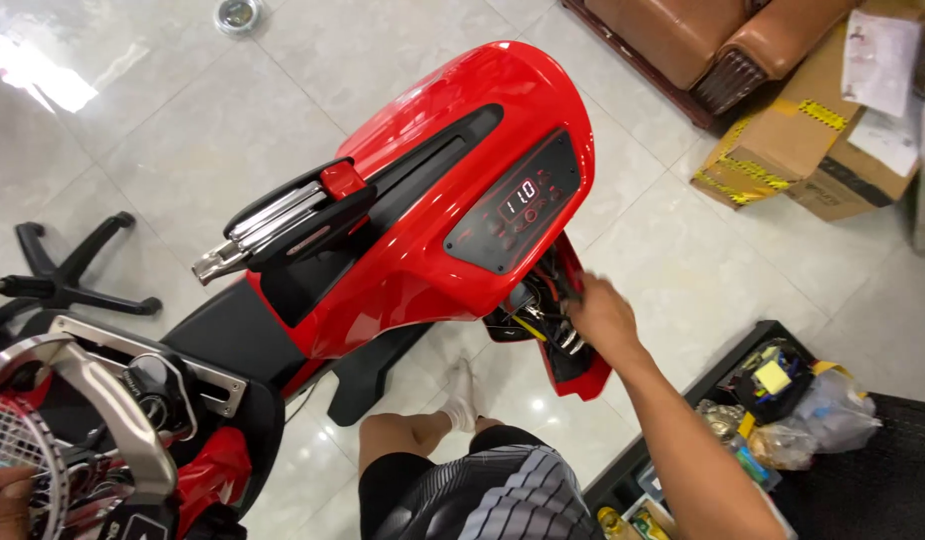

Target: The person strings a badminton racket mounted on a red tensioning machine. They thread the string through the grommets, pull it tight, and secure it using a yellow plastic tool and a metal clamp. The process involves repeated threading, pulling, and clamping of the string across the racket head.

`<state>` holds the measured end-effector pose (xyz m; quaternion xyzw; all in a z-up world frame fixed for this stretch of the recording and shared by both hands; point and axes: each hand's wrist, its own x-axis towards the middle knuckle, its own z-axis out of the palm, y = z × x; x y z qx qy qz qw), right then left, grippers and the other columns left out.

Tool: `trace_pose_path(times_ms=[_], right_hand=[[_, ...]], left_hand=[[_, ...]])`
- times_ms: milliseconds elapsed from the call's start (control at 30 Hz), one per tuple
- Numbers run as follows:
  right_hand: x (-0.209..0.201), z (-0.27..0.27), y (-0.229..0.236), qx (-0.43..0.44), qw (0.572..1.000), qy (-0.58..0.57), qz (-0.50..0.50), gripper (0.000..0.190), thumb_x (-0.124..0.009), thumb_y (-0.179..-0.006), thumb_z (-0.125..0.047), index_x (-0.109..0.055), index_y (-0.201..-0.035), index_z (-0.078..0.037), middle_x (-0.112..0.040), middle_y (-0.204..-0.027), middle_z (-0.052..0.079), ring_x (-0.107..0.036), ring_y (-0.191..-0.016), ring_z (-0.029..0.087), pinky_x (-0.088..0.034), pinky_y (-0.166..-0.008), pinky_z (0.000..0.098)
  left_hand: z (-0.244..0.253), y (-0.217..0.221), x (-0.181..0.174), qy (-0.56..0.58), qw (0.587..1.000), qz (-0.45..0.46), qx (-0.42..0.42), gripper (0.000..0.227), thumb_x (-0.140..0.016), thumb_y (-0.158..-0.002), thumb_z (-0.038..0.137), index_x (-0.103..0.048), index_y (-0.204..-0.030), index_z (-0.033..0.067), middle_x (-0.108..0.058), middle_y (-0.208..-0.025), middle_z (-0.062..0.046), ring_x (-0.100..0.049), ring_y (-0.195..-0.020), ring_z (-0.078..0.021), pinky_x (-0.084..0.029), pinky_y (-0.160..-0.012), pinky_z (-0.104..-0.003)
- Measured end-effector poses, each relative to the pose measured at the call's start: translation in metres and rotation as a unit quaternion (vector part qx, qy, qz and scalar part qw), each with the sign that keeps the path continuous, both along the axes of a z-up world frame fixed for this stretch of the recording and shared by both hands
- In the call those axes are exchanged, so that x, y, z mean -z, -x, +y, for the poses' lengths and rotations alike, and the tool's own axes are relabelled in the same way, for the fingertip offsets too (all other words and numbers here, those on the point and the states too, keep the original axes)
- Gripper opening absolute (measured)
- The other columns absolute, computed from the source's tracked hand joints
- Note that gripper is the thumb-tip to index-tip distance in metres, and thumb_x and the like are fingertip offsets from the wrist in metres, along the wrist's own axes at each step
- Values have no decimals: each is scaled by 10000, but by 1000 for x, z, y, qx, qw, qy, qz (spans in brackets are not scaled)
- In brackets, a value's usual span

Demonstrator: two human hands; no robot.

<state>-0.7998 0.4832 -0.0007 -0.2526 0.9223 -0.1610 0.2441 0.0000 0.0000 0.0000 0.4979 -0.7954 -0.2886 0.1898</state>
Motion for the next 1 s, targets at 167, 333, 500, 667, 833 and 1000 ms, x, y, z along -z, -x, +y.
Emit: trace_pose_path(times_ms=[167, 333, 500, 667, 833, 1000], right_hand=[[-69, 36, -44, 215, 865, 205, -404, 532, -791, -978, -113, -745, -1507, -83, -788, -1092, 137, -565, -675, 156, -447, -588, 268], [-72, 55, -74, 198, 748, 345, -532, 436, -781, -988, 2, -754, -1422, 33, -809, -1138, 179, -560, -681, 143, -419, -571, 259], [-89, 54, -91, 105, 688, 414, -587, 558, -782, -982, -79, -698, -1515, 65, -829, -1171, 225, -699, -888, 199, -524, -751, 300], [-123, 30, -109, -26, 661, 453, -598, 709, -776, -1021, -122, -528, -1673, 3, -808, -1149, 243, -750, -1063, 315, -540, -905, 401], [-155, 2, -143, -50, 621, 442, -646, 764, -788, -1050, -194, -451, -1709, -2, -772, -1208, 277, -771, -1032, 386, -594, -802, 474], [-214, -58, -208, 6, 738, 407, -538, 479, -563, -1140, -136, -655, -1578, 35, -663, -958, 191, -503, -611, 190, -308, -457, 269]], left_hand=[[1, 4, 27, -23, 996, 91, -6, 377, -495, -1531, 224, -612, -1599, -128, -634, -1285, -266, -604, -1070, -332, -522, -1073, -457], [-21, 5, 13, -58, 996, 62, -4, 333, -554, -1469, 95, -662, -1575, -201, -681, -1195, -348, -643, -999, -384, -530, -980, -467], [43, 40, -26, 33, 999, 38, -20, 141, -641, -1418, -33, -717, -1519, -95, -702, -1256, -253, -607, -989, -284, -492, -949, -377], [110, 162, -142, 100, 994, 36, 0, 118, -714, -1276, -203, -720, -1378, -145, -660, -1374, -275, -602, -1001, -297, -510, -924, -389], [136, 225, -213, 111, 993, -24, -8, 173, -702, -1088, -119, -766, -1224, -33, -708, -1124, -159, -643, -948, -281, -530, -904, -391], [144, 264, -276, 134, 986, -4, 104, 171, -703, -947, 1, -706, -1115, 33, -727, -984, -180, -688, -748, -421, -518, -696, -557]])
